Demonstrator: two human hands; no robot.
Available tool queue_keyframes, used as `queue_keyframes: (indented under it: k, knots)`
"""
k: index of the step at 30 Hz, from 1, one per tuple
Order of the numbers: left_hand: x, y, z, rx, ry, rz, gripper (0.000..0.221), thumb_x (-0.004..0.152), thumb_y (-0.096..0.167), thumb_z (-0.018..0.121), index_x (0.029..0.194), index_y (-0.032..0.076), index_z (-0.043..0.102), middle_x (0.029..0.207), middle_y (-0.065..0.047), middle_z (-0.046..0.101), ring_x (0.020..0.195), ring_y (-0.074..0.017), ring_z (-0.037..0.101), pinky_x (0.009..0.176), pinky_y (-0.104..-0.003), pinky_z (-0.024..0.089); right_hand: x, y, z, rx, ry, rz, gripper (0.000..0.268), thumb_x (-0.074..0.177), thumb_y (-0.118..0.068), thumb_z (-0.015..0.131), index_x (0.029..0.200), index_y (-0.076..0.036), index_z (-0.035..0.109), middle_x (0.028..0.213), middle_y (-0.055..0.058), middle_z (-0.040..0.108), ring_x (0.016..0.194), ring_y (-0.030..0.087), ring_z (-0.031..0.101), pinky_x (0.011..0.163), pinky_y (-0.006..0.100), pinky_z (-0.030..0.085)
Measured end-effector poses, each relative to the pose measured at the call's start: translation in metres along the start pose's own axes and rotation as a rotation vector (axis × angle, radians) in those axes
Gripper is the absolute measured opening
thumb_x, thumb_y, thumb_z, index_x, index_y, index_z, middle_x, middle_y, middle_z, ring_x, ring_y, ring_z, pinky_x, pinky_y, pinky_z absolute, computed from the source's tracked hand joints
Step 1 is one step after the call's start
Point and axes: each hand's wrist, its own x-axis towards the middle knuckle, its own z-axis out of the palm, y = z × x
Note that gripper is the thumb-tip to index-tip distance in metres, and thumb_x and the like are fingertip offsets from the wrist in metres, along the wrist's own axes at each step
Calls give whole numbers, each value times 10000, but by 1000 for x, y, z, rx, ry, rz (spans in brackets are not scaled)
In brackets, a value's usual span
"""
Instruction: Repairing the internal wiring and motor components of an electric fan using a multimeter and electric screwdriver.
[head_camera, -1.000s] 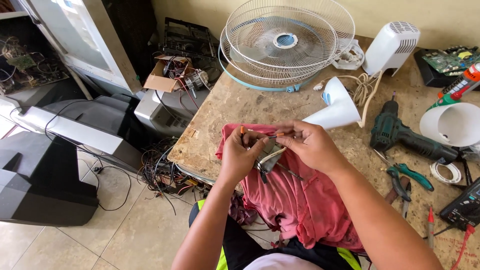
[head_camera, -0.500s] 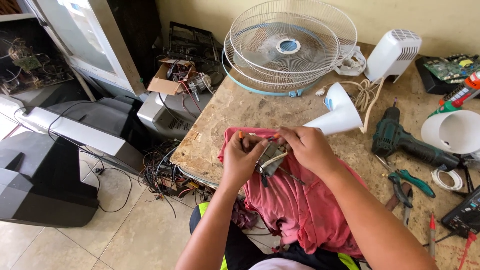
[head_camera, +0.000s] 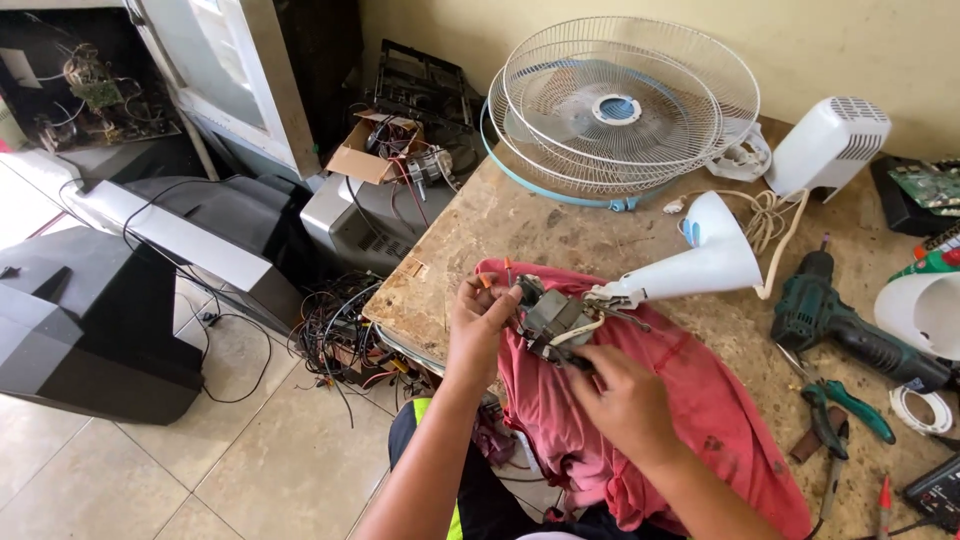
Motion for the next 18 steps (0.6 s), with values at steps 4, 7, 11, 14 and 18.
queue_keyframes:
  k: [4, 7, 11, 14, 18]
  knots:
    - [-5, 22, 13, 5, 8, -92, 464, 907, 4, 698, 1330, 17, 509, 976, -157, 733, 877, -236, 733, 788, -360, 627, 21, 2, -28, 184, -92, 168, 309, 943, -191, 696, 1206, -31, 702, 1120, 134, 751, 336, 9, 399, 316, 110, 522]
    - [2, 22, 9, 39, -15, 98, 485, 916, 152, 772, 1314, -9, 546, 901, -132, 719, 769, -168, 712, 601, -235, 567, 41, 13, -34, 253, 28, 207, 203, 882, -203, 778, 1077, -154, 803, 973, 76, 785, 897, 258, 771, 758, 340, 606]
    - [20, 8, -27, 214, 123, 51, 380, 1048, 307, 581, 1257, 1, 665, 934, -118, 724, 786, -156, 712, 593, -231, 570, 59, 21, -40, 575, -17, 529, 263, 913, -74, 737, 1171, -24, 742, 1014, 169, 777, 807, 196, 741, 742, 324, 624]
    - [28, -7, -50, 412, 142, 94, 269, 1029, 173, 579, 1219, 33, 706, 958, -139, 735, 786, -188, 717, 576, -250, 574, 53, 29, -31, 712, -7, 620, 277, 913, -1, 716, 1189, 30, 718, 1049, 195, 762, 835, 192, 710, 717, 328, 621]
    - [33, -27, -70, 786, -10, 110, 254, 973, 122, 645, 1198, 194, 738, 1051, -35, 786, 896, -198, 770, 704, -306, 613, 29, 66, -7, 859, 27, 665, 290, 923, 13, 703, 1213, 2, 704, 1067, 142, 752, 876, 153, 690, 679, 283, 607]
